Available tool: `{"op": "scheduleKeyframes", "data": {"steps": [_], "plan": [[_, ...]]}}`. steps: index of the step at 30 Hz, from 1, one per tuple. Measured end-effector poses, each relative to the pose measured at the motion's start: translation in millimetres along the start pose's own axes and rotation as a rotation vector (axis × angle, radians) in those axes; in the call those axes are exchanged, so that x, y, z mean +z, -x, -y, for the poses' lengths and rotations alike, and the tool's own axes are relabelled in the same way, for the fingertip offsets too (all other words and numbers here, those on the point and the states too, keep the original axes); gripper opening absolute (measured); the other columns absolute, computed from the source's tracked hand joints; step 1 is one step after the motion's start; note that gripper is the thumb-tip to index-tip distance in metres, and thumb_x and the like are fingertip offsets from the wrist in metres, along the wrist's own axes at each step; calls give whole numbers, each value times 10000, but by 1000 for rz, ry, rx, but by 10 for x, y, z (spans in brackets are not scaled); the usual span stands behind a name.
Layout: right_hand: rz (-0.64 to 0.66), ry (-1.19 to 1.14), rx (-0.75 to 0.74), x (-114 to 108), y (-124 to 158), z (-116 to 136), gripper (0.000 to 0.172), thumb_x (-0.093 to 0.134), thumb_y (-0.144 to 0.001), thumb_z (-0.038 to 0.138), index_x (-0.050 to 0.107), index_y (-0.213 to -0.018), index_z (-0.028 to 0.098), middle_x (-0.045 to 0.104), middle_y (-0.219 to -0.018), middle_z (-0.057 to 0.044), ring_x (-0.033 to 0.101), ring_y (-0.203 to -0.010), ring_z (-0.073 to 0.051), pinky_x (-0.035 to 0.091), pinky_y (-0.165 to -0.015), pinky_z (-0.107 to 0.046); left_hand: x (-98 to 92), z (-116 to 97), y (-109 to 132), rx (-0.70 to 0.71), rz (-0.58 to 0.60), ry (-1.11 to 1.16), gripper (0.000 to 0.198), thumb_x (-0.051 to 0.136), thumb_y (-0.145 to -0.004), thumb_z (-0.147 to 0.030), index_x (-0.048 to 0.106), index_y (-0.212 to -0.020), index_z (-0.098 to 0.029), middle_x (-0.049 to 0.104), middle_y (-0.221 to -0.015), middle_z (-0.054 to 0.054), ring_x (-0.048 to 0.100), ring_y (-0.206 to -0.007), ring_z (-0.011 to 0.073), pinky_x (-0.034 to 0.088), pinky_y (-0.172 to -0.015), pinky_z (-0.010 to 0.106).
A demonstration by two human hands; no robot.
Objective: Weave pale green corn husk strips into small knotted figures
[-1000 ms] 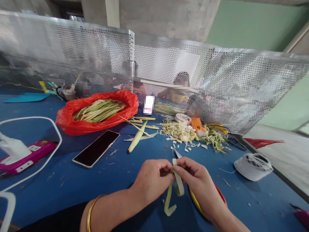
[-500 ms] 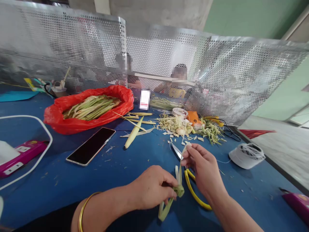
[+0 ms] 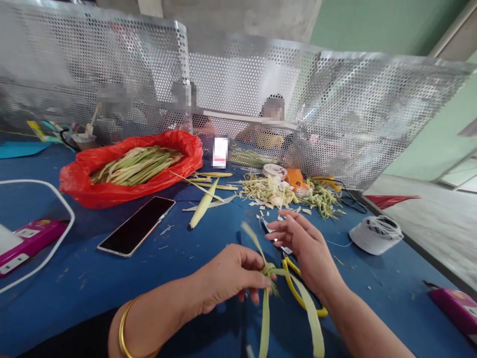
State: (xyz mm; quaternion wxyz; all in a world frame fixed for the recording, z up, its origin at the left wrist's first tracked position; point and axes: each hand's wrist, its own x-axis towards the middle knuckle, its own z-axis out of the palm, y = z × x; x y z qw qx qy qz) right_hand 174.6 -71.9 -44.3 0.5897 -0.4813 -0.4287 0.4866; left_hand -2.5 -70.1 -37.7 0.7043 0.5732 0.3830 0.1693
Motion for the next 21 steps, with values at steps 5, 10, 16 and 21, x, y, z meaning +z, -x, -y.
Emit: {"op": "scheduleKeyframes", "data": {"steps": [5,10,16,21], "plan": [[331,470,-45,-73,44,125,338,589,-848,509,671,-854,181,665,-755,-28,610,-704,-168,463,-627,-260,-28,-6,-37,23,-211,59,111,658,-668,-247,624,-719,-154,593,-613,-24,531,-471,78,314,-396,181],[363,654,-151,-18,78,101,220,565,-882,327,655,-733,192,601,-657,13,541,-618,-128,433,-587,-226,-80,11,-35,-9,-170,229,217,716,-657,-322,600,-736,-155,646,-696,2,566,-503,78,320,-402,171],[407,592,-200,4,67,35,145,540,-892,214,653,-801,205,629,-689,22,577,-657,-122,447,-615,-208,-113,47,-36,-111,-19,390,368,730,-687,-460,653,-843,-136,647,-709,16,541,-469,54,304,-393,156],[366,627,-269,-22,83,78,124,551,-886,216,659,-825,215,638,-719,18,592,-668,-130,459,-632,-219,-97,39,-57,-68,-146,336,272,743,-675,-379,624,-742,-144,607,-622,-14,529,-447,58,281,-390,165]]}}
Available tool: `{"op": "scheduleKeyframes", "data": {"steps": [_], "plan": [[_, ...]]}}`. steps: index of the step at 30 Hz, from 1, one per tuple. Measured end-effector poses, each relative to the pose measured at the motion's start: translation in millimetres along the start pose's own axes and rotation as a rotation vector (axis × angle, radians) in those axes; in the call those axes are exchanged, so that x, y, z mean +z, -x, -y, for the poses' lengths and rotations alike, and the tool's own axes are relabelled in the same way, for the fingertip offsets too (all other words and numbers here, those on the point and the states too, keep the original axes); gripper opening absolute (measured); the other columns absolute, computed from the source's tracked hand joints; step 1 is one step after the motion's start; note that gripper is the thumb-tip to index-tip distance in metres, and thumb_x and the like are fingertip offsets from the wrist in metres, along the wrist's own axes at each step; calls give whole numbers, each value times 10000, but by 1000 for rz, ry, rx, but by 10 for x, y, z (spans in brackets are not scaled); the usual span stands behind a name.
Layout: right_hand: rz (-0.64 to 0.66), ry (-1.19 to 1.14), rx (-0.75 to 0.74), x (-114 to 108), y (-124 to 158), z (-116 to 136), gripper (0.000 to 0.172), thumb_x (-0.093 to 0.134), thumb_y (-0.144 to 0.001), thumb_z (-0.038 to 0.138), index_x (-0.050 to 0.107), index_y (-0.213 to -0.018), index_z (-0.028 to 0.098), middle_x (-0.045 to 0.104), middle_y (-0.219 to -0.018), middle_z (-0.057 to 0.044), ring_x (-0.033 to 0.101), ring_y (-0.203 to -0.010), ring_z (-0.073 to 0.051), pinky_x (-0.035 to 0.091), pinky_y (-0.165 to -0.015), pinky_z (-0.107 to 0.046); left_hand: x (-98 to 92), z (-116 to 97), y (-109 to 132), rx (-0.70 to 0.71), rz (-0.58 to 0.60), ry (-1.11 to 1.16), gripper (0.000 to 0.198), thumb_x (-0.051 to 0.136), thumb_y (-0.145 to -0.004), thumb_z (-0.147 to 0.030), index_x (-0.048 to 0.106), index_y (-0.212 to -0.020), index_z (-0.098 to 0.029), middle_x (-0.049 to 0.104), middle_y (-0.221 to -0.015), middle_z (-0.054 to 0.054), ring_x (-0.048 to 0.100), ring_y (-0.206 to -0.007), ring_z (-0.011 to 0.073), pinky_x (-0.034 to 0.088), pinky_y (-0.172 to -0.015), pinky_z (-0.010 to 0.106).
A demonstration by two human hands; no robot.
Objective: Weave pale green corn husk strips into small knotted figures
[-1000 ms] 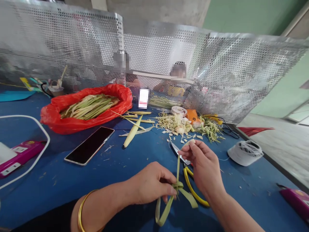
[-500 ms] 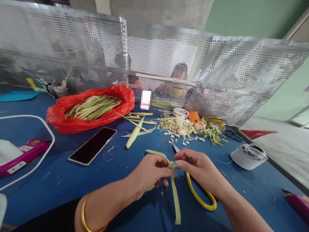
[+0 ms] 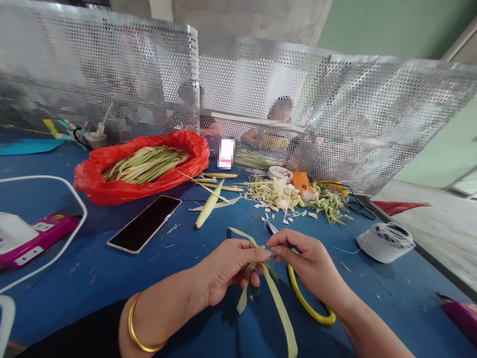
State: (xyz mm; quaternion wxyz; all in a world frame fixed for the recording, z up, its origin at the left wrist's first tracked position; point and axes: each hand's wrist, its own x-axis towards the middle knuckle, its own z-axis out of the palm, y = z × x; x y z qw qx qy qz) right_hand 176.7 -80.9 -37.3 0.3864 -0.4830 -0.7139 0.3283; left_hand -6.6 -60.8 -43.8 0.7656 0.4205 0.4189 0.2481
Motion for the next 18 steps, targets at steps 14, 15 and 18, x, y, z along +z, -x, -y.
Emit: {"op": "scheduleKeyframes", "data": {"steps": [14,15,18], "plan": [[-81,-2,59,53,-29,-80,103,581,-845,238,644,-925,227,663,-742,13,616,-657,-150,481,-613,-249,51,-21,30,29,-13,-49,227,683,-747,-318,636,-863,-129,721,-795,63,594,-480,76,320,-409,174],[-81,21,48,52,-24,-80,105,577,-847,233,646,-926,228,668,-751,11,619,-672,-152,479,-620,-248,52,-18,31,21,-11,-44,234,689,-742,-310,633,-879,-129,725,-803,65,599,-481,78,320,-406,173],[-78,55,40,46,-20,-87,103,560,-860,226,641,-922,228,678,-775,10,634,-684,-153,477,-631,-250,38,2,17,24,-8,-20,234,716,-722,-297,642,-865,-128,724,-783,49,574,-465,59,307,-395,163]]}}
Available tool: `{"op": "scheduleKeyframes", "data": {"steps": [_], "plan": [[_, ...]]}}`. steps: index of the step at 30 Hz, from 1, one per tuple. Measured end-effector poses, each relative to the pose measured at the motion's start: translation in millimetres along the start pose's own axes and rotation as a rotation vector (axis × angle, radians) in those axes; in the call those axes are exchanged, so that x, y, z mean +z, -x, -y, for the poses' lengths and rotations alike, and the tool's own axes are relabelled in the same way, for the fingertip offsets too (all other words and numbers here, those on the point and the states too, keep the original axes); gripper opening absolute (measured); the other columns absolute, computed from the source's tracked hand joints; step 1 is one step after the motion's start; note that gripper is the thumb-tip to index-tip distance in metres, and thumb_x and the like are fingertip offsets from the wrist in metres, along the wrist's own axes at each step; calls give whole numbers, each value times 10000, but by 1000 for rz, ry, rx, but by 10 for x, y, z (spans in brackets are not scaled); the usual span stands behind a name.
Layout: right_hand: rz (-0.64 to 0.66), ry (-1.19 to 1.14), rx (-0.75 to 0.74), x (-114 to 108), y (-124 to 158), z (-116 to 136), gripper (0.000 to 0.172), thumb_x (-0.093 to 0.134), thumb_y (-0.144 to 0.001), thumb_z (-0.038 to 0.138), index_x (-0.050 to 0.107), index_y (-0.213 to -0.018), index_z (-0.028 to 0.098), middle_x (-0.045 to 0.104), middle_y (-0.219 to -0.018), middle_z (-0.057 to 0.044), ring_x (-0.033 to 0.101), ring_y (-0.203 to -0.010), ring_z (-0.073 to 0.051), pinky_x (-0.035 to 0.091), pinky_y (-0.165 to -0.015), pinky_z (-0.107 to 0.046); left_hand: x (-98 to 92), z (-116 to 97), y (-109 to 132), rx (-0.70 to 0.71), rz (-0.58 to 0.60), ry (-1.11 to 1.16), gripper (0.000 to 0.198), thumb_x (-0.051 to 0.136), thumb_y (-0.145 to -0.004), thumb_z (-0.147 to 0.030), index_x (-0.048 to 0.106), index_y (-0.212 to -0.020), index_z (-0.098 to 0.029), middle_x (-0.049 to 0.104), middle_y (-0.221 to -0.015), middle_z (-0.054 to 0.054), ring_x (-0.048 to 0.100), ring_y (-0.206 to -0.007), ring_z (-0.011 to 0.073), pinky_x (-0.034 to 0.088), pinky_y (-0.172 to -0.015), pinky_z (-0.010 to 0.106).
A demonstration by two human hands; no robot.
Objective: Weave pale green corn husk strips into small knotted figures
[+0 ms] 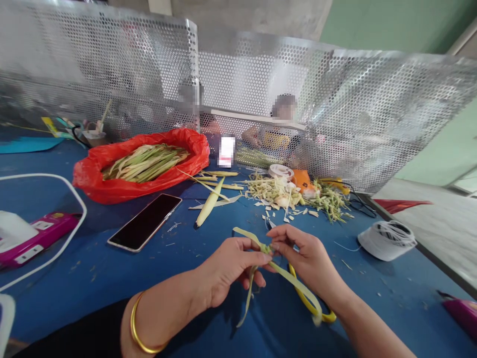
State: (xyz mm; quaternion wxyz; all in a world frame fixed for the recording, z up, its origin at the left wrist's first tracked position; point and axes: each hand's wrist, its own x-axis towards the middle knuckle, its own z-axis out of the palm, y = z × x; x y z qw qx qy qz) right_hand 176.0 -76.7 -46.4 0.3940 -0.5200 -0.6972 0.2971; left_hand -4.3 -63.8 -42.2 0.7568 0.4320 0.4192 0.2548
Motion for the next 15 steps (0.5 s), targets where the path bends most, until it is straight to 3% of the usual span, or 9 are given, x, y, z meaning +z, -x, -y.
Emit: {"op": "scheduleKeyframes", "data": {"steps": [5,7,10,12,13,15], "plan": [[-64,91,-11,13,-42,-56,83,566,-868,232,640,-905,229,692,-766,8,640,-680,-165,477,-635,-264,-14,11,-20,12,1,9,216,744,-711,-306,648,-803,-135,739,-780,54,569,-466,59,309,-395,162],[-144,164,-79,11,-30,-48,104,562,-880,249,644,-941,231,705,-852,-22,654,-772,-193,489,-692,-294,-7,-8,-12,21,-38,17,214,751,-711,-302,640,-792,-138,742,-776,58,582,-485,67,328,-414,163],[-357,309,-296,-27,83,55,151,559,-889,234,645,-1014,239,676,-1053,-79,618,-993,-249,457,-850,-380,-4,-47,-4,71,-148,47,206,729,-744,-310,633,-796,-136,744,-797,67,607,-527,75,321,-418,158],[-509,377,-448,-59,199,157,155,556,-875,167,636,-981,248,677,-963,-74,625,-928,-244,441,-828,-393,-13,-68,-14,110,-240,77,195,706,-771,-311,629,-821,-138,743,-832,73,635,-568,84,262,-386,151],[-529,397,-528,-64,251,201,155,566,-852,137,629,-934,252,677,-890,-63,631,-849,-236,439,-793,-394,-19,-75,-22,126,-280,93,193,701,-776,-310,627,-829,-140,742,-853,75,647,-589,88,229,-372,151],[-377,492,-705,-29,313,254,101,643,-802,170,634,-863,250,676,-771,-36,624,-698,-211,425,-735,-380,-27,-81,-38,152,-328,128,201,708,-768,-318,624,-824,-144,740,-888,78,660,-609,98,188,-354,154]]}}
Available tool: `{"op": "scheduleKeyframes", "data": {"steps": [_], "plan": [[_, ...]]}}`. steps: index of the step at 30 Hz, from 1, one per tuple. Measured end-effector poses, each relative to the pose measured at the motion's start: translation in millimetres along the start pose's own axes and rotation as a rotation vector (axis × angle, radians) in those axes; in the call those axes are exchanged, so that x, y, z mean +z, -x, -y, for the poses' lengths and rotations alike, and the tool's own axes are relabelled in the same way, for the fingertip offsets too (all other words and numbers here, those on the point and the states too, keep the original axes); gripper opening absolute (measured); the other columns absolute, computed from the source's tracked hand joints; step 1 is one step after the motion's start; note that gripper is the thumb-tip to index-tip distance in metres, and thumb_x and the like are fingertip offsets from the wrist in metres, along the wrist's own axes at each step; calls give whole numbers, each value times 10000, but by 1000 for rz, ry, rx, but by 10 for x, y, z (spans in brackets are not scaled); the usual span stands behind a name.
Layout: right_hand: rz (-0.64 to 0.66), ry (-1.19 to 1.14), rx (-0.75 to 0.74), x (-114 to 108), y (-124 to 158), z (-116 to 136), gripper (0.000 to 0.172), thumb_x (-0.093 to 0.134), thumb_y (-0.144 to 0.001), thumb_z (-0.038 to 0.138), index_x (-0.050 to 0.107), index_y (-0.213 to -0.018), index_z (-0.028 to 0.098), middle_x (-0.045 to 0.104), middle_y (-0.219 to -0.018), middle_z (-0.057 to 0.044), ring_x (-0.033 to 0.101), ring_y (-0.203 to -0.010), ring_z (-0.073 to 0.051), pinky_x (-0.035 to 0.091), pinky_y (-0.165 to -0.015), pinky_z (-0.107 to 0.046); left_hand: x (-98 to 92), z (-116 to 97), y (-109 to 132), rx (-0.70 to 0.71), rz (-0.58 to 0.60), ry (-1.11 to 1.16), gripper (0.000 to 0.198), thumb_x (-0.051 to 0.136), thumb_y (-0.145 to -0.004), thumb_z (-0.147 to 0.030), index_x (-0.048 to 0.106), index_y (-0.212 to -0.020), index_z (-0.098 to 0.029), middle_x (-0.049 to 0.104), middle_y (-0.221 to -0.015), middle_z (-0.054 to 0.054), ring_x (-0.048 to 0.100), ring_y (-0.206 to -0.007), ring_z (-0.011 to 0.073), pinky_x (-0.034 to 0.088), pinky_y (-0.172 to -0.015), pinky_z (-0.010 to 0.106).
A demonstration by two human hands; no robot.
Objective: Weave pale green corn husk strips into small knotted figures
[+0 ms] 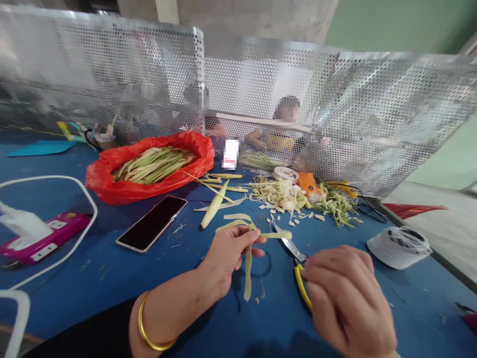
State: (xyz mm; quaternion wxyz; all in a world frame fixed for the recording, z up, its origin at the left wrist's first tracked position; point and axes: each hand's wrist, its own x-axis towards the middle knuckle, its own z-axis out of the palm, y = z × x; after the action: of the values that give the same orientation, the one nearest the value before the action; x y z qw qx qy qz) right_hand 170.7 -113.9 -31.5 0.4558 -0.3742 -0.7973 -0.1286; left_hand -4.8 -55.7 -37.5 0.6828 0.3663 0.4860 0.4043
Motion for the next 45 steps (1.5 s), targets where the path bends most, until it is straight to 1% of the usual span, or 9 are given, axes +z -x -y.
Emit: {"op": "scheduleKeyframes", "data": {"steps": [2,5,8,14,22,27,35,40,45], "plan": [[165,-7,-23,94,15,57,42,650,-822,198,650,-840,236,669,-704,-24,598,-613,-187,413,-684,-353,5,3,-5,19,-9,35,217,723,-750,-329,628,-821,-147,738,-898,81,666,-629,108,198,-348,152],[342,-123,296,346,45,110,158,558,-915,275,671,-823,214,658,-720,-40,605,-652,-190,411,-635,-309,22,8,16,40,17,71,217,734,-733,-300,648,-855,-143,736,-902,92,685,-721,137,243,-348,140],[388,-347,550,515,74,141,250,502,-943,297,665,-773,210,655,-776,-39,601,-697,-173,422,-628,-262,35,6,42,38,81,69,229,748,-709,-228,667,-901,-134,737,-918,101,688,-755,140,270,-351,126],[382,-494,697,492,85,153,312,480,-910,273,470,-606,204,457,-602,26,416,-567,-124,337,-522,-227,38,-6,36,62,101,82,163,690,-752,-156,678,-910,-119,734,-939,124,701,-829,177,305,-338,127],[415,-570,608,421,52,178,299,445,-847,171,293,-593,217,365,-592,40,337,-561,-114,289,-507,-231,28,9,20,101,97,66,117,671,-788,-164,687,-883,-97,736,-908,126,710,-752,173,304,-317,124],[453,-490,409,393,33,211,281,434,-809,111,258,-616,217,397,-580,42,373,-566,-118,307,-558,-245,36,24,37,96,70,83,105,673,-798,-173,675,-870,-96,735,-880,112,708,-720,159,297,-318,123],[481,-284,119,328,39,234,205,456,-901,145,470,-706,207,541,-653,8,490,-610,-145,333,-615,-290,15,3,-14,61,73,59,143,701,-781,-235,664,-827,-105,724,-822,96,685,-655,127,274,-334,122],[105,154,234,222,-5,-24,123,546,-923,275,598,-1015,213,656,-926,-86,580,-868,-250,367,-758,-362,-9,-20,-10,41,172,29,213,666,-804,-317,668,-858,-111,711,-789,87,664,-624,119,244,-333,135],[283,26,309,300,-5,-140,176,484,-966,270,606,-847,227,691,-791,-11,623,-723,-183,351,-895,-379,-22,4,-9,47,152,-14,265,672,-789,-375,662,-838,-114,670,-728,42,553,-527,67,243,-343,145]]}}
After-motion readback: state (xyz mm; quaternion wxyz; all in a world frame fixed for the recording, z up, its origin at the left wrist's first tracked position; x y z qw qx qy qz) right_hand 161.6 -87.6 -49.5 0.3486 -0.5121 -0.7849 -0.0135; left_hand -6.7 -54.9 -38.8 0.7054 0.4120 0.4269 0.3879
